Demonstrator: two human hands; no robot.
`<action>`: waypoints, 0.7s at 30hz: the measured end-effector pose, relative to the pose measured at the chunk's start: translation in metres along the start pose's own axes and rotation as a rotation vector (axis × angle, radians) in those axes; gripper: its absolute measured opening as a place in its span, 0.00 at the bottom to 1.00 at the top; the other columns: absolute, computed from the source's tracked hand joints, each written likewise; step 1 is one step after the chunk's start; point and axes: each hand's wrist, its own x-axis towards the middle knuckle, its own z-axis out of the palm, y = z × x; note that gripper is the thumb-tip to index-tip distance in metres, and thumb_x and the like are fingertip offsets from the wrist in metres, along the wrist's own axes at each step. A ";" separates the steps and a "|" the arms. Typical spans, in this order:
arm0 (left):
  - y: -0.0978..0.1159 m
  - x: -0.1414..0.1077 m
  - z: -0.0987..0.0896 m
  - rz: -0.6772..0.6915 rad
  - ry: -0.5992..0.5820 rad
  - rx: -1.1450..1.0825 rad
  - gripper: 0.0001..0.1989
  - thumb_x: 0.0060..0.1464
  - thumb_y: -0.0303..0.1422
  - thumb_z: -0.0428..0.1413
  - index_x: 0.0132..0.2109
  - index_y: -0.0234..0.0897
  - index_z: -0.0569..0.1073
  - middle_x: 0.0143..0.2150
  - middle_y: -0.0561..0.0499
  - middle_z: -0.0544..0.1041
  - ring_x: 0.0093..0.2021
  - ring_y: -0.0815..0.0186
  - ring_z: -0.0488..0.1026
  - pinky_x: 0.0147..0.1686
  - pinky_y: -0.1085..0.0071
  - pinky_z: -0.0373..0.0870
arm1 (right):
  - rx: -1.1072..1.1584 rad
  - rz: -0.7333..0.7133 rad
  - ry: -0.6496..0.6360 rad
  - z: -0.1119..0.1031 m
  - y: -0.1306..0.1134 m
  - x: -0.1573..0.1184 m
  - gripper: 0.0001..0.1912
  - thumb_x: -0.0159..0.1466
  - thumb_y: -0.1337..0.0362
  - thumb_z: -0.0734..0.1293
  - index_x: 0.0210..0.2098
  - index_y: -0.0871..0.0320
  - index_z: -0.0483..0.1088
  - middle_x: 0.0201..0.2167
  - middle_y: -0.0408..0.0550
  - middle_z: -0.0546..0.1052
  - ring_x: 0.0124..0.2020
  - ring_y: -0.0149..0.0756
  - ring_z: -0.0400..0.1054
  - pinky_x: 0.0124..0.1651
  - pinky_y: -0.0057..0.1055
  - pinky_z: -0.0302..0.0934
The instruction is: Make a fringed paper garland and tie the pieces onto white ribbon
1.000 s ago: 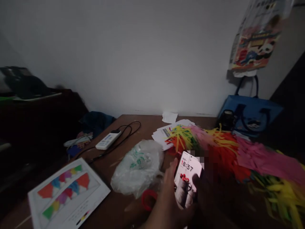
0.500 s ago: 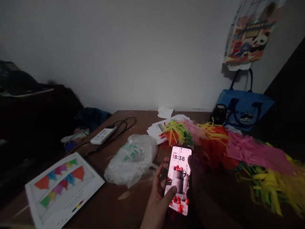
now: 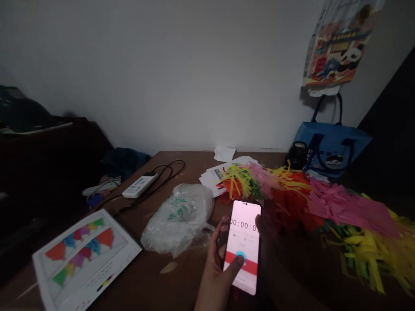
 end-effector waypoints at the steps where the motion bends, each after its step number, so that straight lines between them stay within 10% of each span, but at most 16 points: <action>1: 0.001 0.000 0.000 -0.025 -0.011 -0.001 0.43 0.46 0.37 0.68 0.65 0.48 0.55 0.59 0.41 0.73 0.54 0.50 0.74 0.49 0.60 0.71 | 0.001 0.001 0.001 0.001 0.000 0.000 0.18 0.67 0.58 0.66 0.54 0.59 0.66 0.51 0.52 0.71 0.47 0.42 0.70 0.46 0.44 0.69; 10: -0.002 -0.005 -0.010 -0.006 -0.034 0.120 0.52 0.44 0.43 0.67 0.69 0.44 0.46 0.58 0.38 0.73 0.53 0.48 0.73 0.48 0.58 0.71 | 0.004 0.026 0.003 0.003 -0.001 0.000 0.18 0.67 0.58 0.66 0.54 0.59 0.66 0.51 0.52 0.72 0.47 0.41 0.70 0.46 0.44 0.69; 21: -0.005 -0.017 -0.018 0.150 0.011 0.429 0.59 0.25 0.25 0.71 0.67 0.42 0.57 0.69 0.40 0.57 0.69 0.38 0.47 0.66 0.48 0.49 | -0.029 0.044 0.008 0.004 0.003 -0.008 0.19 0.67 0.58 0.66 0.54 0.59 0.66 0.51 0.52 0.72 0.47 0.42 0.70 0.46 0.45 0.69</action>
